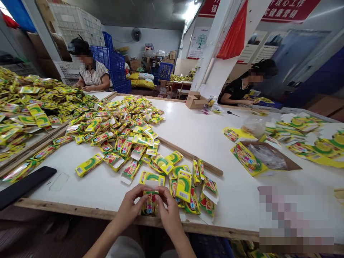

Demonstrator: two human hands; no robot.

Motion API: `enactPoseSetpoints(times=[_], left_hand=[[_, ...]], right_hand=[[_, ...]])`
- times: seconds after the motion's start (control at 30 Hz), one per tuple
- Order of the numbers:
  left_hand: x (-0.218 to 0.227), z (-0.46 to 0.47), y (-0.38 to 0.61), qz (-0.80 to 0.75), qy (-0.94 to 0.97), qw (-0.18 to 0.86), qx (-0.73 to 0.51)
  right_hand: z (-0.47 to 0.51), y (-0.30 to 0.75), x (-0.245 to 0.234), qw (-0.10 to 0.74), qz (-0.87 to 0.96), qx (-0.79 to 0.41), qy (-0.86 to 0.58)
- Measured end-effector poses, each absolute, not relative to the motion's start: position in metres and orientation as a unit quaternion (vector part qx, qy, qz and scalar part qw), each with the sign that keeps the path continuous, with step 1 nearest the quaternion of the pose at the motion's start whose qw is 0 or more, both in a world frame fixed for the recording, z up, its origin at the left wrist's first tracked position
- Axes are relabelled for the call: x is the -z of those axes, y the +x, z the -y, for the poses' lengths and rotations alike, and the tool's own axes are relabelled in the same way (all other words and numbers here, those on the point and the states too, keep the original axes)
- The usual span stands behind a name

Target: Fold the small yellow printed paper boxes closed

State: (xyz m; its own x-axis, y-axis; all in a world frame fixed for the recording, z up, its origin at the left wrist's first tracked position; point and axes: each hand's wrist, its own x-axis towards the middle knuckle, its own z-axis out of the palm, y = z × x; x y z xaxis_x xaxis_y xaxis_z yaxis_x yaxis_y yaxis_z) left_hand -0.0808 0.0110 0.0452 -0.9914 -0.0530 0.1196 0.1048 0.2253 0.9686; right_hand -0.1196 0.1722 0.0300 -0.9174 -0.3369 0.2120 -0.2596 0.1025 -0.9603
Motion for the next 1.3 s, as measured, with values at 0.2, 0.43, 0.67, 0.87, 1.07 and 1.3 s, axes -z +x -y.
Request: enactPoseSetpoints(times=[0.2, 0.43, 0.67, 0.87, 1.07, 1.3], left_hand=[[-0.035, -0.016, -0.086, 0.776, 0.012, 0.136, 0.615], [-0.033, -0.019, -0.079, 0.8, -0.029, 0.144, 0.582], [-0.042, -0.022, -0.084, 0.777, 0.037, 0.137, 0.614], [-0.042, -0.021, -0.09, 0.768, 0.049, 0.129, 0.626], [-0.034, -0.019, -0.079, 0.776, -0.007, 0.156, 0.612], [-0.038, -0.003, -0.092, 0.863, 0.015, 0.165, 0.477]], right_hand=[[-0.166, -0.13, -0.036, -0.029, -0.737, 0.645, -0.2], [-0.169, -0.124, -0.041, -0.039, -0.748, 0.614, -0.248], [-0.164, -0.124, -0.047, -0.057, -0.766, 0.601, -0.219], [-0.163, -0.132, -0.051, -0.038, -0.778, 0.59, -0.215], [-0.165, -0.121, -0.036, -0.033, -0.75, 0.617, -0.234], [-0.24, -0.107, -0.06, -0.215, -0.813, 0.509, -0.184]])
